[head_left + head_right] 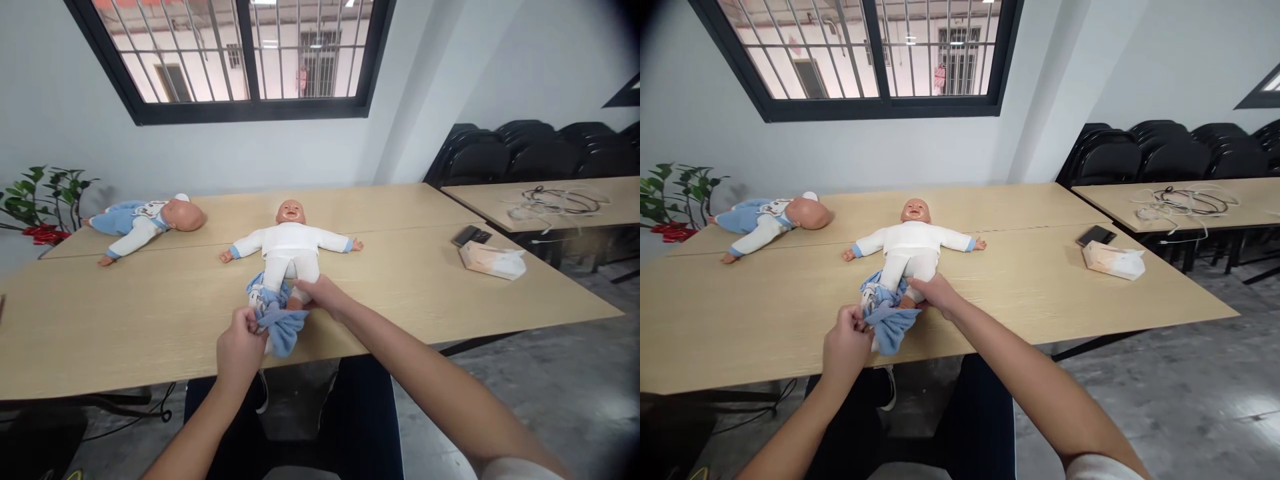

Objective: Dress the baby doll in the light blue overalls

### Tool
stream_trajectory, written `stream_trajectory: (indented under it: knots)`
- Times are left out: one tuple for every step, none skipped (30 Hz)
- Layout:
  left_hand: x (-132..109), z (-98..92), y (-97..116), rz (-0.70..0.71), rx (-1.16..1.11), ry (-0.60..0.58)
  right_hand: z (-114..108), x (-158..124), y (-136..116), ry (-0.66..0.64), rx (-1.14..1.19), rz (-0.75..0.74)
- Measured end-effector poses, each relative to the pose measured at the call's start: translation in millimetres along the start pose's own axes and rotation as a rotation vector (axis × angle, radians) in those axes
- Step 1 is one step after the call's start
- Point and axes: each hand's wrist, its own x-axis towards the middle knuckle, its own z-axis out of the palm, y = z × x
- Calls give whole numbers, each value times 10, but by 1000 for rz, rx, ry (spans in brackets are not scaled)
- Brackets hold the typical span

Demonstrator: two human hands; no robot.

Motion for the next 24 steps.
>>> stream_trajectory:
  knots:
    - [-38, 18, -34, -47, -65, -2, 5, -7, 16, -13, -6, -1]
    - [-78, 40, -65, -71, -138, -5, 9, -15, 31, -30, -3, 1]
    - [-119, 63, -91, -79, -219, -12, 14, -24, 46, -52, 5, 8]
    - [-162, 86, -110, -80, -304, -21, 18, -34, 59, -77, 20, 24]
    - [-206, 108, -120, -80, -387, -27, 22, -45, 69, -101, 38, 44]
    - [-250, 126, -123, -83, -459, -25, 26, -55, 77, -126, 57, 62]
    - [-292, 140, -120, -91, -517, -16, 30, -66, 82, -140, 74, 77]
    - [-330, 148, -116, -96, -555, -1, 35, -76, 86, -142, 86, 86]
    - [-362, 153, -112, -86, -570, 17, 40, -86, 89, -138, 96, 89]
    - [-389, 153, -111, -58, -563, 38, 47, -96, 91, -132, 106, 87]
    - [-407, 152, -114, -7, -537, 64, 54, -107, 94, -128, 119, 82]
    - [-419, 150, -121, 68, -496, 92, 62, -118, 98, -129, 137, 77]
    - [-425, 149, -130, 162, -447, 121, 71, -129, 103, -130, 159, 73]
    - [-425, 151, -141, 256, -396, 154, 81, -140, 110, -126, 178, 70]
    - [-421, 156, -151, 340, -351, 185, 92, -149, 118, -114, 191, 69]
    - [-415, 166, -161, 409, -312, 209, 102, -156, 129, -96, 196, 69]
    - [-407, 180, -170, 463, -278, 219, 112, -161, 141, -79, 197, 68]
    - [-399, 199, -177, 503, -247, 216, 119, -163, 153, -65, 199, 64]
    - [-390, 221, -185, 536, -218, 204, 124, -163, 165, -56, 207, 58]
    - [-381, 245, -193, 566, -191, 186, 125, -161, 174, -50, 221, 53]
    - [-373, 271, -202, 592, -166, 171, 125, -159, 180, -44, 240, 53]
    - [-364, 297, -213, 608, -142, 158, 123, -158, 182, -39, 260, 61]
    - [-356, 321, -224, 612, -120, 149, 123, -159, 181, -35, 278, 74]
    - [-349, 343, -235, 608, -100, 146, 126, -163, 177, -32, 291, 82]
